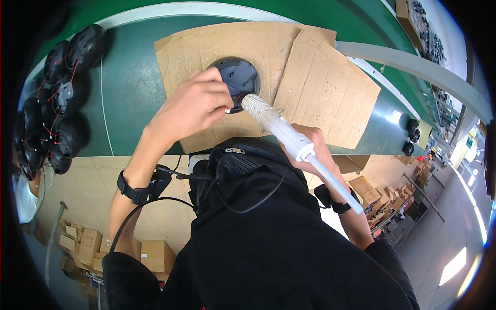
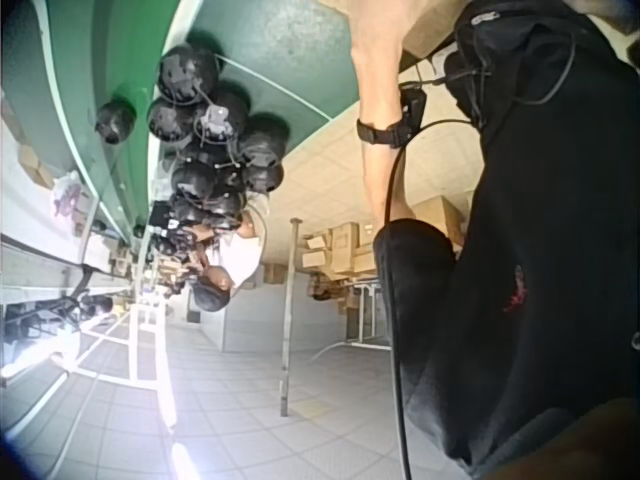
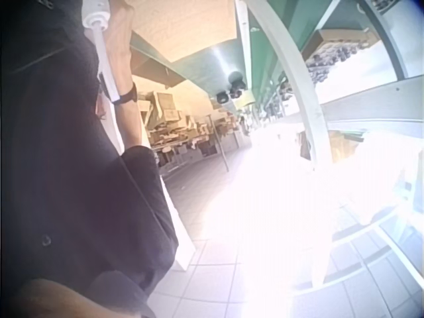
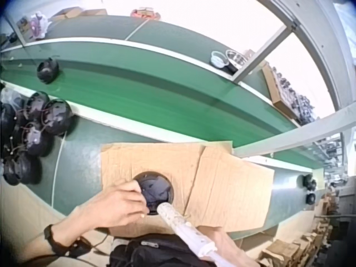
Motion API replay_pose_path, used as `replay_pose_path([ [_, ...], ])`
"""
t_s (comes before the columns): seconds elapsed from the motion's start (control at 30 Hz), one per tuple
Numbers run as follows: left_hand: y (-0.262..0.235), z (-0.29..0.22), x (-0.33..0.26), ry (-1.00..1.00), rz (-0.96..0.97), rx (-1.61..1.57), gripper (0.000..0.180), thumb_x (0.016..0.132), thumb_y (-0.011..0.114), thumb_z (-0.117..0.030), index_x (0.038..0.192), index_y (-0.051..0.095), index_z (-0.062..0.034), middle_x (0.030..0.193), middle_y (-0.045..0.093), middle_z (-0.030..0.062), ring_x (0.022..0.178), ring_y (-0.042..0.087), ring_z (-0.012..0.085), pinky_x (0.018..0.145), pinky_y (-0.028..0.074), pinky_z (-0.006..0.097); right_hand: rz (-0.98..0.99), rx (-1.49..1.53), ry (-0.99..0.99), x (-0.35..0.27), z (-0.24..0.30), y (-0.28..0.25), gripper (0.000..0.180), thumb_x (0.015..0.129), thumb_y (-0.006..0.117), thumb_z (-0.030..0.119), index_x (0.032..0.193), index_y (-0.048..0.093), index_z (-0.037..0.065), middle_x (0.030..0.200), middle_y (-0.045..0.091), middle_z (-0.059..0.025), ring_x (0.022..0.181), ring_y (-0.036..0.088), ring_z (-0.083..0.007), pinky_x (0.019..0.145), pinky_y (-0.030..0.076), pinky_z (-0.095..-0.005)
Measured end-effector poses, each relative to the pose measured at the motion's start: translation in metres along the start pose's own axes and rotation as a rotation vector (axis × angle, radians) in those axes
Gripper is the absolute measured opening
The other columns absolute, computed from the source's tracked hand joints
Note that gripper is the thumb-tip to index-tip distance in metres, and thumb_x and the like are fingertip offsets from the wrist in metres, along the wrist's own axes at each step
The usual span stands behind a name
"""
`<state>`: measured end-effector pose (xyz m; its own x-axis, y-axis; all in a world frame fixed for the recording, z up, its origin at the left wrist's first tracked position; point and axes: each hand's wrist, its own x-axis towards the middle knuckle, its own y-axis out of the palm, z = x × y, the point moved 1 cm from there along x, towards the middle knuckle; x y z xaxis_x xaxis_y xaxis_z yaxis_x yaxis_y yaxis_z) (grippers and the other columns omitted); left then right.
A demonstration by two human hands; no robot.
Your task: Using a hot glue gun to secure wires and components inside a circular plastic housing on a factory assembly line.
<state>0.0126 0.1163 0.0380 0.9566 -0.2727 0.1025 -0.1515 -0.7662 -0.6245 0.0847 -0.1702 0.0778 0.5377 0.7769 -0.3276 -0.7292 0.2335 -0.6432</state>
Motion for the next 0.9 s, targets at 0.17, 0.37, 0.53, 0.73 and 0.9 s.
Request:
replay_pose_path([
  [0.17,0.003,0.014,0.009,-0.172,-0.165,-0.067,0.013,0.078,0.074,-0.012,0.090,0.072,-0.0068,0.108,0.065,0.0043,0.107,0.056,0.0255,0.090,0.050,0.041,-0.023,-0.009,-0.015,-0.003,-0.004,0.002,0.017,0.079,0.073,0.008,0.074,0.059,0.000,0.065,0.055,-0.0130,0.055,0.058,-0.0321,0.053,0.046,-0.0369],
  [0.37,0.006,0.024,0.014,-0.232,-0.280,-0.046,0.018,0.081,0.073,-0.015,0.098,0.073,-0.0084,0.122,0.060,0.0073,0.120,0.052,0.0300,0.099,0.047,0.040,-0.044,0.076,-0.009,-0.005,-0.003,0.002,0.014,0.079,0.073,0.008,0.079,0.062,-0.001,0.067,0.057,-0.0132,0.057,0.059,-0.0307,0.055,0.047,-0.0364],
  [0.53,0.005,0.024,0.005,-0.192,-0.231,-0.116,0.018,0.077,0.076,-0.007,0.094,0.073,-0.0076,0.118,0.061,0.0046,0.117,0.053,0.0286,0.099,0.045,0.040,-0.047,0.062,-0.001,-0.004,0.001,-0.001,0.013,0.081,0.072,0.009,0.082,0.064,-0.001,0.069,0.060,-0.0134,0.059,0.061,-0.0306,0.056,0.048,-0.0357],
  [0.73,0.002,0.005,-0.010,-0.051,-0.123,-0.007,0.015,0.070,0.078,-0.009,0.085,0.075,-0.0100,0.092,0.056,0.0010,0.099,0.055,0.0219,0.087,0.045,0.036,-0.046,0.066,-0.001,-0.004,-0.002,0.000,0.012,0.081,0.072,0.009,0.082,0.064,0.000,0.069,0.060,-0.0134,0.059,0.061,-0.0311,0.056,0.048,-0.0361],
  [0.9,0.012,-0.007,-0.015,0.043,-0.016,0.020,0.017,0.066,0.079,-0.011,0.082,0.075,-0.0095,0.085,0.053,0.0015,0.095,0.054,0.0225,0.085,0.044,0.037,-0.016,0.047,-0.001,0.000,-0.001,0.000,0.012,0.082,0.072,0.009,0.082,0.064,0.000,0.069,0.060,-0.0133,0.058,0.061,-0.0307,0.055,0.048,-0.0358],
])
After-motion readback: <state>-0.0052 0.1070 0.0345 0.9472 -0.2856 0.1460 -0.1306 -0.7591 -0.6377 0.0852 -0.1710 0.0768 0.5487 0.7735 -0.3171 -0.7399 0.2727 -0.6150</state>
